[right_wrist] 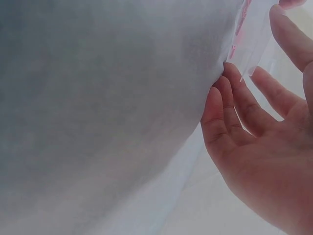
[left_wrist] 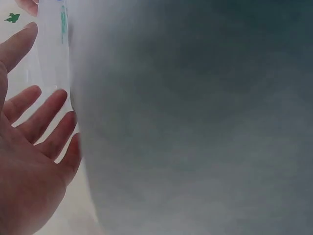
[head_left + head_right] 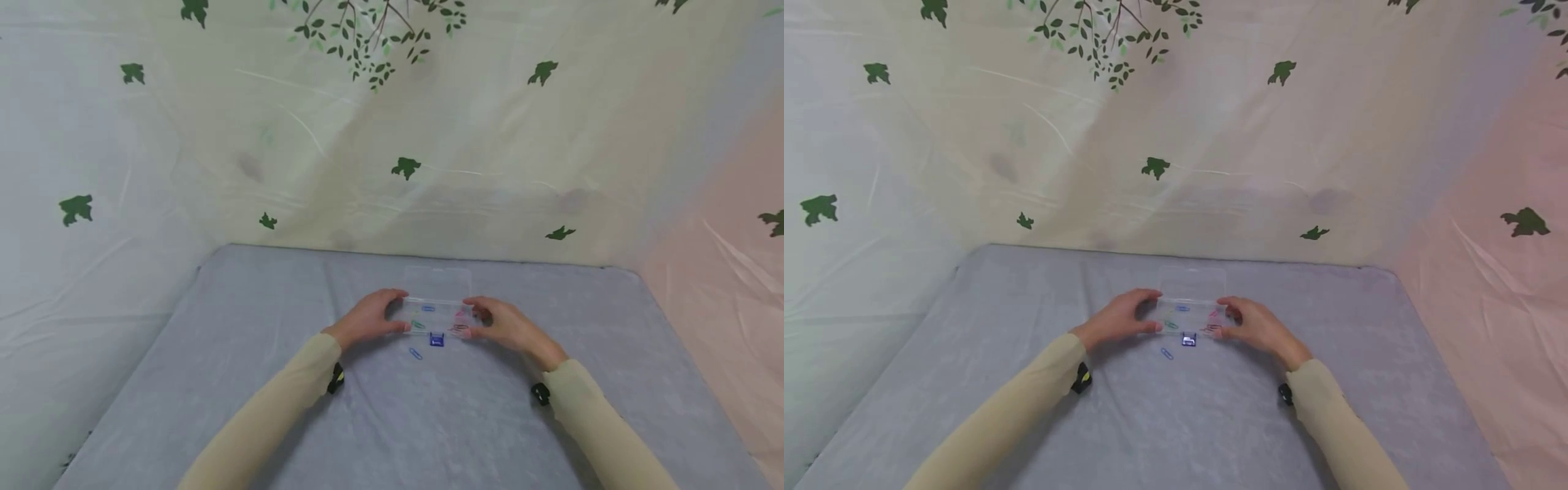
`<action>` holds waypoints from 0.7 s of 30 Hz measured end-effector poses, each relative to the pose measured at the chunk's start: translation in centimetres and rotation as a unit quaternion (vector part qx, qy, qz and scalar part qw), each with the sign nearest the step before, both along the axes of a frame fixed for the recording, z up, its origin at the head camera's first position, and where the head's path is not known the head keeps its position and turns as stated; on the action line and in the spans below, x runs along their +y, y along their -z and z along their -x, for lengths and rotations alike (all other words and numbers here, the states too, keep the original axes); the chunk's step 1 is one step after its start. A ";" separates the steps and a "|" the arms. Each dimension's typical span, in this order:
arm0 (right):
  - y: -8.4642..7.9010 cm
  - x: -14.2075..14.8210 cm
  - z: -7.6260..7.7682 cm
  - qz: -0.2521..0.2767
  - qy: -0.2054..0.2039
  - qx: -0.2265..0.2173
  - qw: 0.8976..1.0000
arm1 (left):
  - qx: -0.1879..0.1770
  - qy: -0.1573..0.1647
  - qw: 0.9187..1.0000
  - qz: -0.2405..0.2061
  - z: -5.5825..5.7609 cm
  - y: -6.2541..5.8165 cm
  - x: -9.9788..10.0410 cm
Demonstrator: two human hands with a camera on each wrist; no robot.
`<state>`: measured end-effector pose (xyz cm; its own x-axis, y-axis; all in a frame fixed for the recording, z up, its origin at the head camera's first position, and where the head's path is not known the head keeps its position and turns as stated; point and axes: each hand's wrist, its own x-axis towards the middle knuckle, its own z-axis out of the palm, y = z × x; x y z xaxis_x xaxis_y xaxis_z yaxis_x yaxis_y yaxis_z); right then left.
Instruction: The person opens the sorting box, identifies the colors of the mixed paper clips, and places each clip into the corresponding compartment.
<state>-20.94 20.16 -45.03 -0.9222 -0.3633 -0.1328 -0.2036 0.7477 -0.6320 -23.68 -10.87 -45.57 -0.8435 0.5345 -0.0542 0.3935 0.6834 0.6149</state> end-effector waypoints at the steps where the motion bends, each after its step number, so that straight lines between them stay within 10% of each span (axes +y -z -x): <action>1: 0.0 0.0 0.0 0.000 0.003 -0.001 1.000 | 0.000 0.001 1.000 0.001 0.1 0.1 0.0; 7: -0.4 -0.1 -0.2 -0.011 0.005 0.005 1.000 | -0.002 0.007 1.000 -0.004 0.6 0.4 -0.1; 21: -2.5 -3.5 -3.4 0.036 0.053 0.174 0.983 | -0.023 0.009 1.000 -0.019 0.8 0.7 -0.3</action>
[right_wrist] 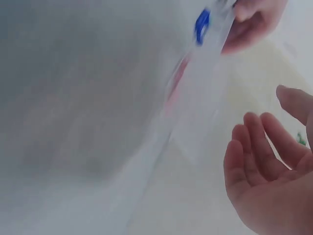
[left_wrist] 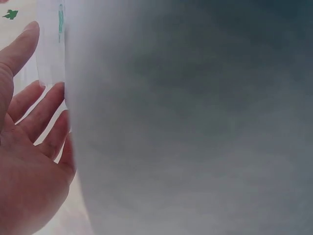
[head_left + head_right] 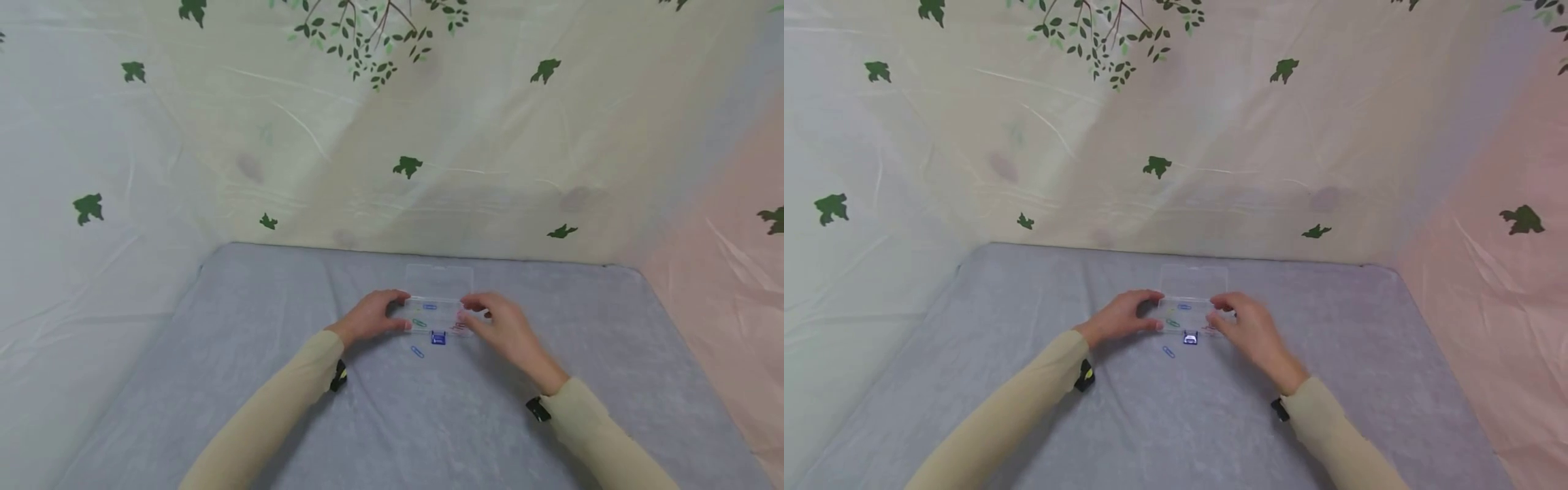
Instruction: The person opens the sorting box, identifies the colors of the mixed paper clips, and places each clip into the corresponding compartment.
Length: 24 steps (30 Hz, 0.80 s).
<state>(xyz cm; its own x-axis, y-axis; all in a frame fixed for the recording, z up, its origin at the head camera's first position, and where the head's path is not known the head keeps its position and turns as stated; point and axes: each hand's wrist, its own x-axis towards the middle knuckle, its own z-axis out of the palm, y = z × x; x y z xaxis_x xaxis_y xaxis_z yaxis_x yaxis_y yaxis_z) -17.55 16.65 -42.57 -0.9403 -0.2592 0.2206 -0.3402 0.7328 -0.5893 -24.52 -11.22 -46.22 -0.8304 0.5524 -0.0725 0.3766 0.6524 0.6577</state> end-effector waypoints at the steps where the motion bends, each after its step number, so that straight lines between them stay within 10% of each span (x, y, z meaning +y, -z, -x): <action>1: 0.0 -0.4 -0.2 0.004 -0.006 0.003 1.000 | 0.000 0.000 1.000 -0.001 0.0 0.0 0.0; 12: 0.6 -3.7 -1.4 0.054 -0.066 -0.071 0.994 | 0.007 -0.002 1.000 -0.013 0.1 0.3 -0.1; 24: 2.3 -6.0 -1.4 -0.009 -0.093 -0.034 0.995 | 0.019 -0.001 1.000 -0.019 -0.1 0.3 -0.2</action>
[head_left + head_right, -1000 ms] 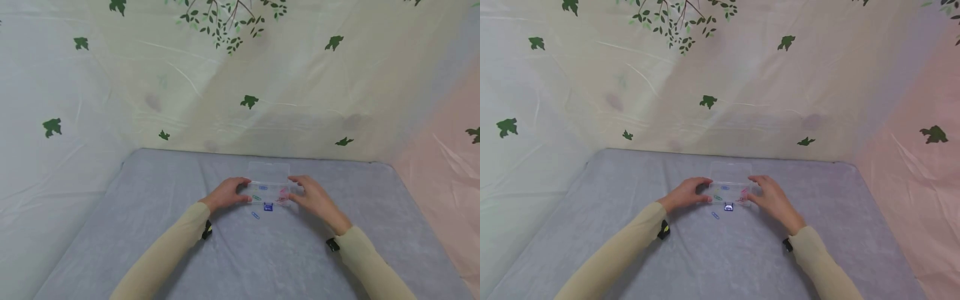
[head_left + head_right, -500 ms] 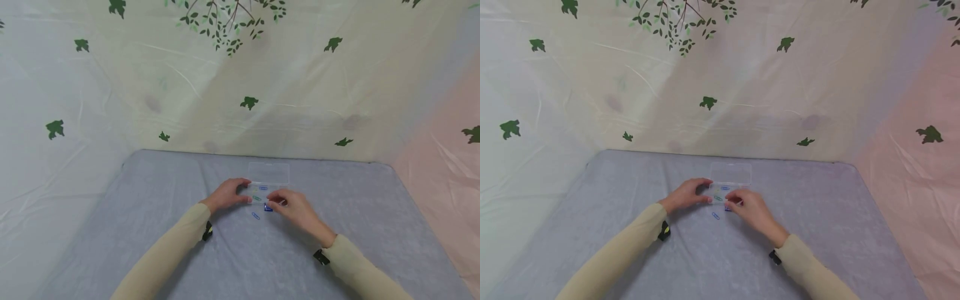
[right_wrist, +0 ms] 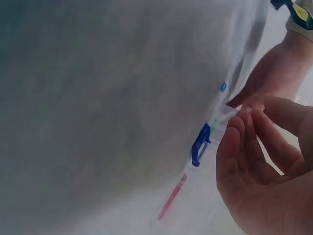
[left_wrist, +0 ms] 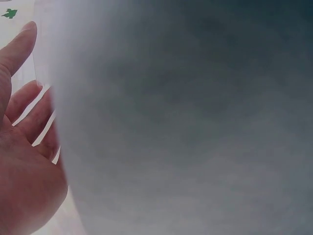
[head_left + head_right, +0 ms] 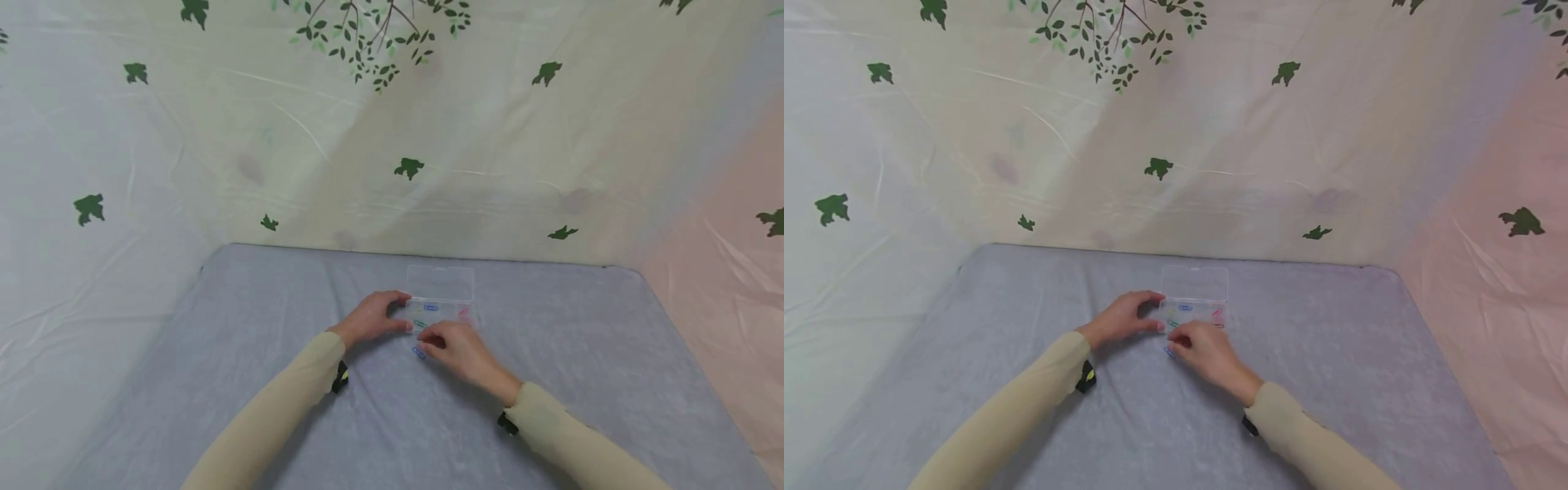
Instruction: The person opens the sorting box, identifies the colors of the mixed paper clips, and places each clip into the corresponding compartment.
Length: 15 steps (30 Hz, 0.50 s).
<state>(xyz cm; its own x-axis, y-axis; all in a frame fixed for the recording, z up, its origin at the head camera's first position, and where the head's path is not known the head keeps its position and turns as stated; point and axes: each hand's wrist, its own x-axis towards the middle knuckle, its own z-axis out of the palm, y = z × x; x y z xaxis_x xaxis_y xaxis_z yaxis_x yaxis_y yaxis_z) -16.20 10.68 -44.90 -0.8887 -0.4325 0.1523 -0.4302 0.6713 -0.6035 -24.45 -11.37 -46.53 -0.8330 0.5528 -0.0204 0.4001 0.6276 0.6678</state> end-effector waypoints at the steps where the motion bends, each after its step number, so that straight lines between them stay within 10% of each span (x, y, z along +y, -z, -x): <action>1: 0.1 -0.1 0.0 -0.003 0.000 0.001 1.000 | 0.002 0.000 1.000 0.000 0.0 0.0 0.0; 15: 0.7 -1.1 0.2 -0.057 -0.004 -0.026 0.998 | 0.004 -0.004 1.000 -0.004 -0.1 -0.1 0.0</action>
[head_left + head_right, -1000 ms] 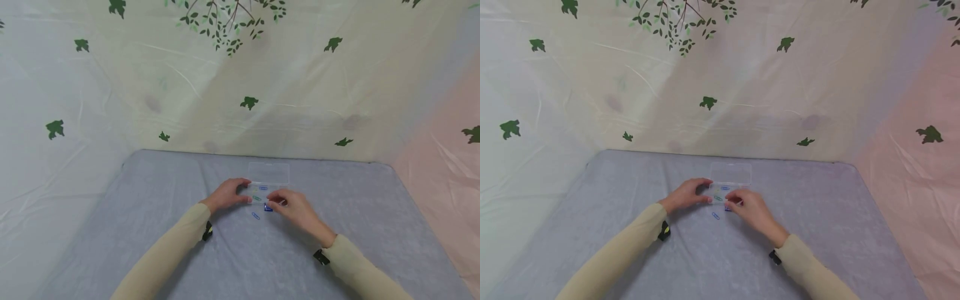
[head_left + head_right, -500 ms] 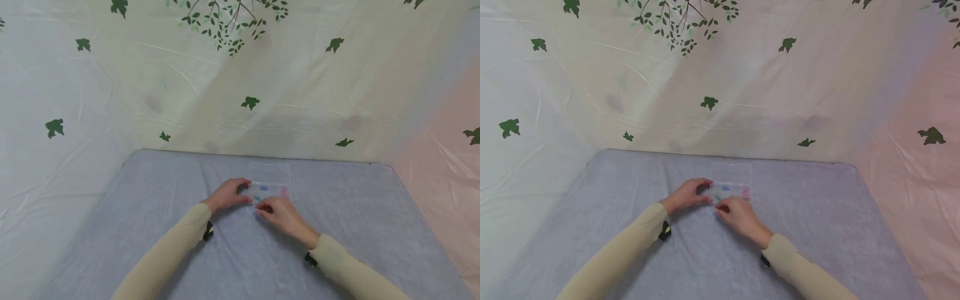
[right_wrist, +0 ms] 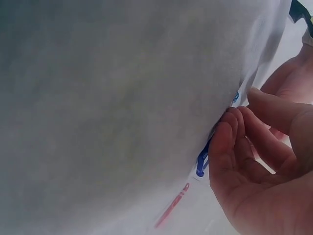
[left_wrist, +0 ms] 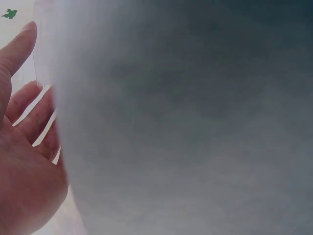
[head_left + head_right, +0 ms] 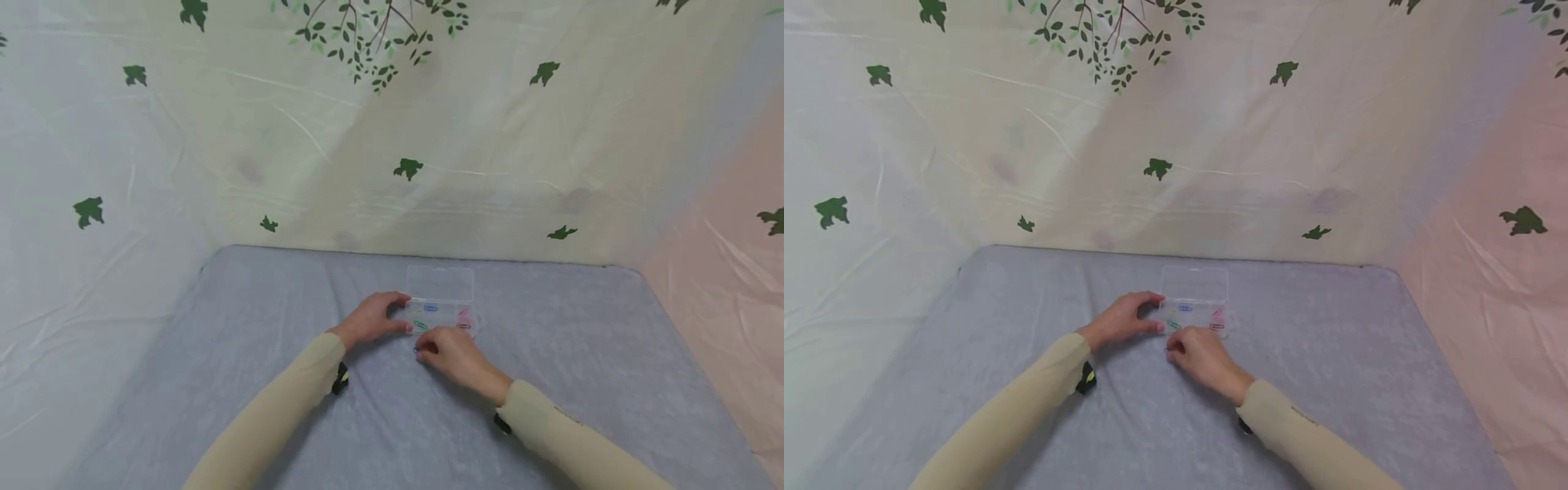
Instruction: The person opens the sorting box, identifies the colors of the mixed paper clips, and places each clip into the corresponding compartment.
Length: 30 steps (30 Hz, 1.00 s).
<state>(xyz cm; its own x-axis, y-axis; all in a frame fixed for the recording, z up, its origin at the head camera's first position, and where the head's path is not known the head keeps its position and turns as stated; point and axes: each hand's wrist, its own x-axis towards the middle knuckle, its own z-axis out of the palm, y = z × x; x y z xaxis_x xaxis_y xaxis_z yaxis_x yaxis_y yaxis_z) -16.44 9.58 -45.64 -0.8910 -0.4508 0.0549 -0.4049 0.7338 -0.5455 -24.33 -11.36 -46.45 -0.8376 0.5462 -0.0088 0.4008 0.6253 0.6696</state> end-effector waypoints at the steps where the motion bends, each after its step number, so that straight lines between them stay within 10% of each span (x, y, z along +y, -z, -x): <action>1: 0.0 -0.1 0.0 -0.006 0.000 0.002 1.000 | 0.000 0.000 1.000 -0.002 0.0 0.0 0.0; 30: -0.3 -0.4 0.0 -0.020 -0.022 -0.040 0.999 | -0.010 0.005 1.000 -0.014 0.3 0.0 0.0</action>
<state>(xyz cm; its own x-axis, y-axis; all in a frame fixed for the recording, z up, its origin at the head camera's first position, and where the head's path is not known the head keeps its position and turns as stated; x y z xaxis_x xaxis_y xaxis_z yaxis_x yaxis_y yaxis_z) -16.40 9.17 -45.34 -0.8714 -0.4893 -0.0348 -0.3925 0.7380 -0.5490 -24.61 -11.36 -46.41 -0.8323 0.5542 -0.0100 0.3927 0.6023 0.6950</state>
